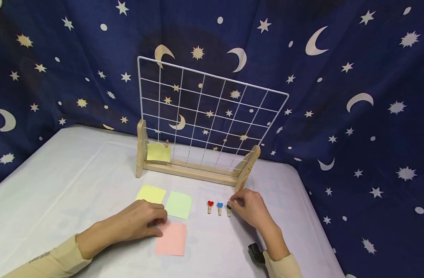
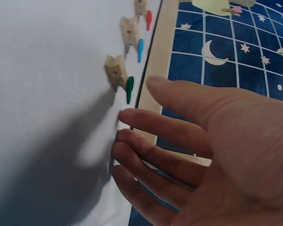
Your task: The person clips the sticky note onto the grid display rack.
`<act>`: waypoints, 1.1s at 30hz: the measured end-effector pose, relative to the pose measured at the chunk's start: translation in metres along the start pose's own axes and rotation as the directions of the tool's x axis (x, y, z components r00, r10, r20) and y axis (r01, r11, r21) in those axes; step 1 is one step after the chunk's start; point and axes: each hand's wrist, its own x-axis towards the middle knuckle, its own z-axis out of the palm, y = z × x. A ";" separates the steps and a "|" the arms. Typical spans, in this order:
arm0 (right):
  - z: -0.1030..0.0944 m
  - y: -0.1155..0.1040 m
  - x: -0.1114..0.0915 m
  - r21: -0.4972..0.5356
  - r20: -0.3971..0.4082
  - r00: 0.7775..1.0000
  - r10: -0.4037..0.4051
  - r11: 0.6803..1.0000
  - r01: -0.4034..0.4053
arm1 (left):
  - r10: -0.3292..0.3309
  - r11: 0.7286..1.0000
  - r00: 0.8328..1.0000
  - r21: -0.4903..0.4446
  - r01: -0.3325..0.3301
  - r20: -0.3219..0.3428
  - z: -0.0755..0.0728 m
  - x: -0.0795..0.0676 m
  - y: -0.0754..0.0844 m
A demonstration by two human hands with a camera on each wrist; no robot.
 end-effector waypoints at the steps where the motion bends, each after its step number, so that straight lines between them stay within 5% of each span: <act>1: -0.001 0.000 -0.001 -0.003 0.008 1.000 -0.015 1.000 0.015 | -0.001 1.000 1.000 -0.004 0.001 -0.002 0.000 0.000 0.000; 20: 0.002 -0.002 0.000 0.172 0.074 0.997 -0.006 0.985 -0.007 | 0.007 0.996 1.000 -0.087 -0.008 -0.008 0.000 0.001 -0.001; 33: 0.003 -0.005 -0.001 0.180 0.059 0.996 0.065 0.981 -0.074 | -0.088 0.988 0.994 -0.124 0.097 0.071 0.003 0.002 0.010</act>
